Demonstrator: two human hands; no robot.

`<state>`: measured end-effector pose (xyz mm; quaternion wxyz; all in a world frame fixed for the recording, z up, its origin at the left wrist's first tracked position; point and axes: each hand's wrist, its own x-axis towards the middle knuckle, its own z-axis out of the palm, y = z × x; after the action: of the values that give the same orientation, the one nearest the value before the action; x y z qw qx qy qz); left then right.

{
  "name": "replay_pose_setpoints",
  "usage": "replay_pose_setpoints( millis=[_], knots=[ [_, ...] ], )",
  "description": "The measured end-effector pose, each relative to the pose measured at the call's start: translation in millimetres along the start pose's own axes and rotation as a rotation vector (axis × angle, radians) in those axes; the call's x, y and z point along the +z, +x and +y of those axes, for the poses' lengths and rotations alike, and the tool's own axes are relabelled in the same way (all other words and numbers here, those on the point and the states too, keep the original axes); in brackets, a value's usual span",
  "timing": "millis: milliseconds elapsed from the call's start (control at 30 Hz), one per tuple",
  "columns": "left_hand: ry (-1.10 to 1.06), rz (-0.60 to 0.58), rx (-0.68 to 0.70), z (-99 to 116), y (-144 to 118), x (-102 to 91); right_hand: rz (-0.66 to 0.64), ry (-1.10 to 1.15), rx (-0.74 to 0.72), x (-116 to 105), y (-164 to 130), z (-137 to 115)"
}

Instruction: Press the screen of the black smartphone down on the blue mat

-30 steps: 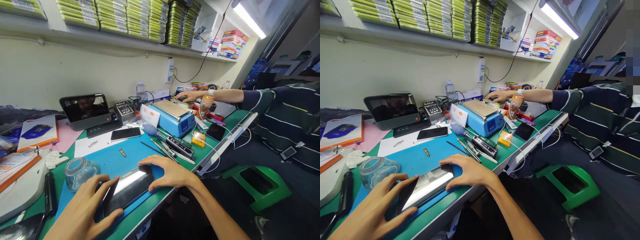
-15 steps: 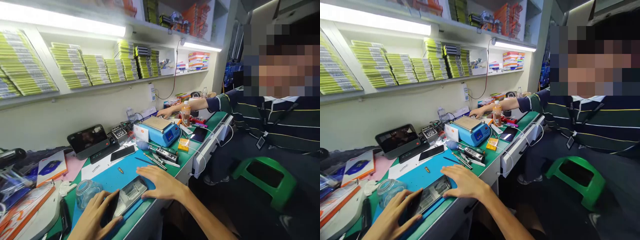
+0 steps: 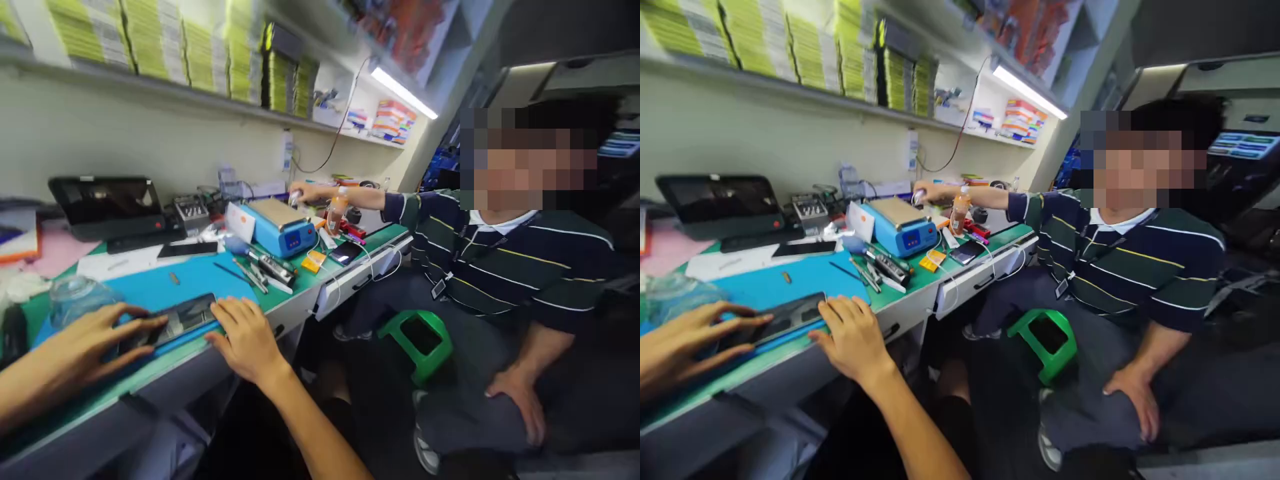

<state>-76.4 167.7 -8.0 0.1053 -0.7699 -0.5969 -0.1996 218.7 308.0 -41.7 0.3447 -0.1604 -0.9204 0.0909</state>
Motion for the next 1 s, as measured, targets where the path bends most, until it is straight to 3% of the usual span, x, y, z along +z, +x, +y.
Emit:
replay_pose_setpoints(
  millis=[67,200,400,533,700,1000],
  knots=[
    [-0.001,-0.042,-0.101,10.1,-1.3,-1.5,-0.024,0.028,0.016,-2.4,4.8,0.7],
    [0.004,-0.089,-0.143,16.4,-2.1,0.7,0.015,0.092,0.040,-2.0,6.9,2.0],
    [0.014,-0.133,0.001,-7.5,4.2,5.9,0.203,0.060,-0.019,15.8,-5.2,-0.4],
    [-0.023,-0.055,0.074,-12.6,8.6,8.6,0.346,0.014,0.005,28.5,-8.9,-2.4],
    [-0.104,0.024,-0.034,-19.1,-1.2,19.8,0.472,0.002,0.046,47.5,-9.8,-3.3],
    [-0.055,0.058,-0.013,-24.5,-10.1,25.4,0.462,0.010,0.102,50.4,-11.0,-5.7]
  ],
)
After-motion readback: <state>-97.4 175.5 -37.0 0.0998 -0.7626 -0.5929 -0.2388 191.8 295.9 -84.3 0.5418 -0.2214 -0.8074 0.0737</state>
